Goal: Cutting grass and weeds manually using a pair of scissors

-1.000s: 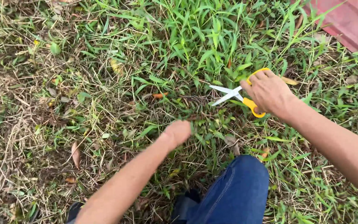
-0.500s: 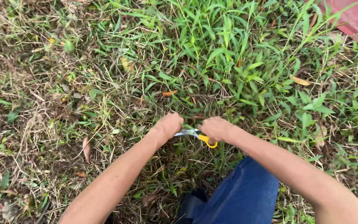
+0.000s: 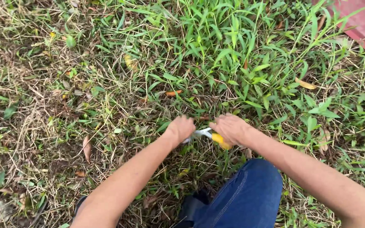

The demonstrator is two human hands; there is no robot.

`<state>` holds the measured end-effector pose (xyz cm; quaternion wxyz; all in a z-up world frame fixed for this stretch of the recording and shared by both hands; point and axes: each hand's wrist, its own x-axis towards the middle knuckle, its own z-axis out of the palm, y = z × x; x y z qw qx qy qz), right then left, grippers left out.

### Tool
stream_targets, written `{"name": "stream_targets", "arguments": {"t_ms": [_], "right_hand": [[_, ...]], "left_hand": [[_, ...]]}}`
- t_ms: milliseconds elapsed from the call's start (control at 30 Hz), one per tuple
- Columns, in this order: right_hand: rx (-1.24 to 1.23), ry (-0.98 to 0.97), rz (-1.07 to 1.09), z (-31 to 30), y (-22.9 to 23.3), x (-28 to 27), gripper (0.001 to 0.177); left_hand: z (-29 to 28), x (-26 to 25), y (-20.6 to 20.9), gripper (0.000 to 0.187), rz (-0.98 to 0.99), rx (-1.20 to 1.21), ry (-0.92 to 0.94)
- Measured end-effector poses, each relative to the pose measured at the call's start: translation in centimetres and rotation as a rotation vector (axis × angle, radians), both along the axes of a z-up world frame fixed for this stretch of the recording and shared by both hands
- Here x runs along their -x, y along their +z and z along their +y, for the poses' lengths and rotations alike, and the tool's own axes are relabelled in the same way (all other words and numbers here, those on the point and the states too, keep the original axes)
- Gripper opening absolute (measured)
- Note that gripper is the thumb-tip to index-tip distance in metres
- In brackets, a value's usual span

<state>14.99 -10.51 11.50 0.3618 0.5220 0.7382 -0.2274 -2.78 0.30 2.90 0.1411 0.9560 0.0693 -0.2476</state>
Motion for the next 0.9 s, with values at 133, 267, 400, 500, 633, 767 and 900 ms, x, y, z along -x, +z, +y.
{"name": "stream_targets", "arguments": {"t_ms": [133,267,400,500,633,767,900], "right_hand": [[-0.014,-0.001,0.004,0.8,-0.3,2.0,0.081],[-0.04,-0.019,0.019,1.1,-2.5,3.7,0.096],[-0.067,-0.021,0.082,1.0,-3.4,3.9,0.054],[-0.04,-0.02,0.096,0.4,-2.8,1.9,0.03],[-0.125,-0.097,0.118,2.6,1.9,-0.6,0.036],[-0.183,-0.206,-0.096,3.8,4.6,-3.9,0.04],[-0.356,-0.379,-0.067,6.5,5.1,-5.0,0.052]], "left_hand": [[-1.6,-0.8,-1.9,0.022,0.015,-0.232,-0.251],[-1.2,0.3,-4.0,0.024,-0.044,-0.293,-0.242],[-0.3,1.9,-4.7,0.028,-0.116,-0.332,-0.142],[0.9,1.8,-4.3,0.025,-0.257,-0.353,-0.048],[2.5,1.1,-0.6,0.023,-0.369,-0.272,0.107],[5.0,0.5,-0.9,0.021,-0.348,-0.277,0.223],[8.3,1.9,2.5,0.044,-0.249,0.004,0.315]]}}
